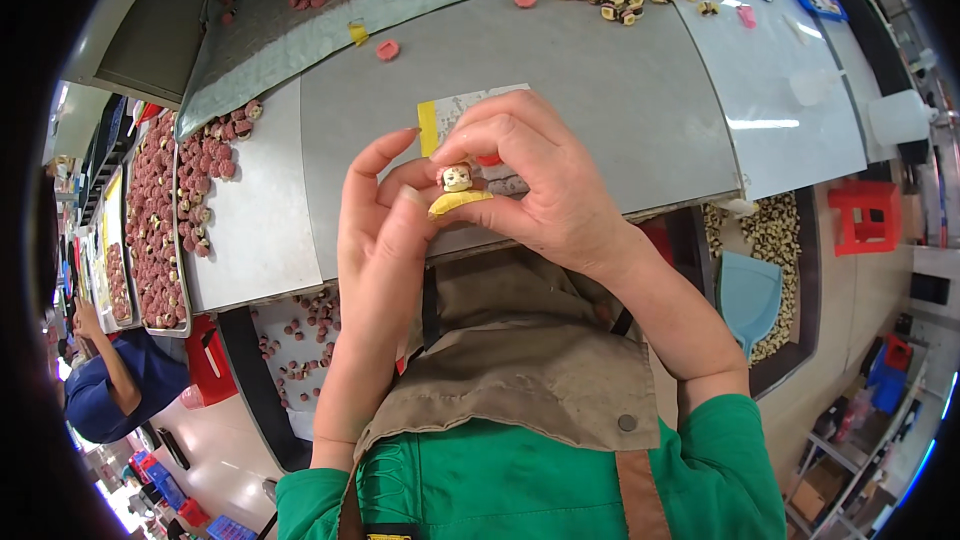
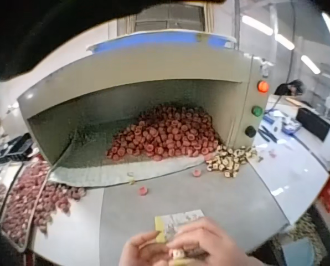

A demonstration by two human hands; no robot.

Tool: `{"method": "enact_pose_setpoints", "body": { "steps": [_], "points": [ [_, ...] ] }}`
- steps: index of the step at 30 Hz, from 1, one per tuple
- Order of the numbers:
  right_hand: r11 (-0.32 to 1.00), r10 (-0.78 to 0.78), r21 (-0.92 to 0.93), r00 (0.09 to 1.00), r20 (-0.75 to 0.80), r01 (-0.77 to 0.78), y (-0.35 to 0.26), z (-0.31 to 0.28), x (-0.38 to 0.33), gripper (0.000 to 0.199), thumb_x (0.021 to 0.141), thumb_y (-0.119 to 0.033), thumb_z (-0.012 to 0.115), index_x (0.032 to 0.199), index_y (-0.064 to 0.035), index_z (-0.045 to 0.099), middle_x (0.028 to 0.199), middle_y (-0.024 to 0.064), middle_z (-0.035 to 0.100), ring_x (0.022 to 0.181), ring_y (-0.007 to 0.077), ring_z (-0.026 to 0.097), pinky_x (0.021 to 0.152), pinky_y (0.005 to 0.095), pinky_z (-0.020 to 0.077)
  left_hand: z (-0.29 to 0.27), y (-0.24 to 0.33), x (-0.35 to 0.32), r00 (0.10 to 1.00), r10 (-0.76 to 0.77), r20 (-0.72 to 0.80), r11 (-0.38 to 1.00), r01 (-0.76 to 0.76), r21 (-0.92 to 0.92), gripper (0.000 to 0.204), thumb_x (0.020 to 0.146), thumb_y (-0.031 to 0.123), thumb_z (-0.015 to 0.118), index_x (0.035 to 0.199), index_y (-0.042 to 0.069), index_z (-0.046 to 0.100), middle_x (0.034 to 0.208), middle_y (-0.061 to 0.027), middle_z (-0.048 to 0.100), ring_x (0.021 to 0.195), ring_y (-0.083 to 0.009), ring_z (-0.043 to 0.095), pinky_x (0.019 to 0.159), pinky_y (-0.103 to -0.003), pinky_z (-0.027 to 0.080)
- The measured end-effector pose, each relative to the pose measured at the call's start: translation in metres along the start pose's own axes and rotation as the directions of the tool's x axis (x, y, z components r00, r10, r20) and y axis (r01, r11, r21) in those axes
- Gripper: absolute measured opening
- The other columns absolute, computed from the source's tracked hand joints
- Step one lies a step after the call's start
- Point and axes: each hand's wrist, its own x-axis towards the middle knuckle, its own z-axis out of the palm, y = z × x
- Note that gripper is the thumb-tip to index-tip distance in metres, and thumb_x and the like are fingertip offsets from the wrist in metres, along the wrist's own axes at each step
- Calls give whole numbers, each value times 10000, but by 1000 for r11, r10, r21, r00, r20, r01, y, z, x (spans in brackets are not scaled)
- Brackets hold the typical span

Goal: The person assembles figurines by dispensing glue from a bottle into a small cap, taking head and hair components, coating them with glue, and joining them together by hand.

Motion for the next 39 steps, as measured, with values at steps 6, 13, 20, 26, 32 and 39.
{"method": "enact_pose_setpoints", "body": {
  "steps": [6, 13, 20, 26, 32, 39],
  "points": [
    [997, -44, -65, 999, -2, 44, 7, -1, -2, 271, 706, -86, 769, 931, -77, 620, 955, 70, 601, 899, 219, 582, 783, 323, 493, 6, -13, 3, 995, 95, 15, 969, -96, 230, 499, 849, -2, 637, 1281, 2, 386, 1046, -81, 566, 980, -127, 571, 869, -269, 487],
    [960, -189, -224, 980, -68, 170, 7, -5, -6, 305, 677, -98, 786, 938, -84, 628, 946, 68, 604, 883, 238, 586, 744, 337, 496, 11, -14, 6, 995, 88, 40, 981, -93, 170, 486, 844, -30, 620, 1278, -2, 403, 1032, -73, 573, 955, -125, 582, 853, -260, 482],
    [888, -10, -461, 999, -37, -8, 26, -77, -16, 296, 774, -98, 718, 1049, -57, 616, 1020, 116, 605, 950, 276, 589, 826, 371, 476, -47, 27, 20, 909, 332, 253, -44, -253, 966, 159, 833, 16, 631, 991, 8, 627, 1042, -101, 618, 966, -250, 579, 869, -352, 452],
    [806, 238, -493, 942, -239, -328, 69, -154, 10, 246, 858, -112, 639, 1092, -51, 592, 1023, 94, 586, 910, 230, 601, 797, 326, 492, -120, 76, 50, 797, 538, 275, -521, 58, 852, 356, 864, 104, 619, 1217, 76, 584, 1224, -139, 528, 1138, -321, 477, 950, -422, 388],
    [728, 121, -672, 990, -70, -136, 98, -148, 31, 204, 865, -111, 636, 1043, -33, 574, 967, 93, 570, 838, 225, 591, 766, 311, 498, -55, 68, 106, 779, 406, 477, -386, -328, 862, 323, 830, 135, 655, 1144, 68, 620, 1130, -155, 584, 1062, -330, 539, 924, -416, 415],
    [753, 337, -577, 938, -76, -317, 64, -134, 12, 159, 851, -24, 619, 995, -24, 553, 965, 83, 577, 849, 221, 593, 780, 307, 502, -40, 33, 156, 842, 259, 473, -160, -445, 881, 172, 836, 89, 623, 1000, 40, 622, 980, -138, 598, 947, -337, 560, 805, -404, 458]
  ]
}}
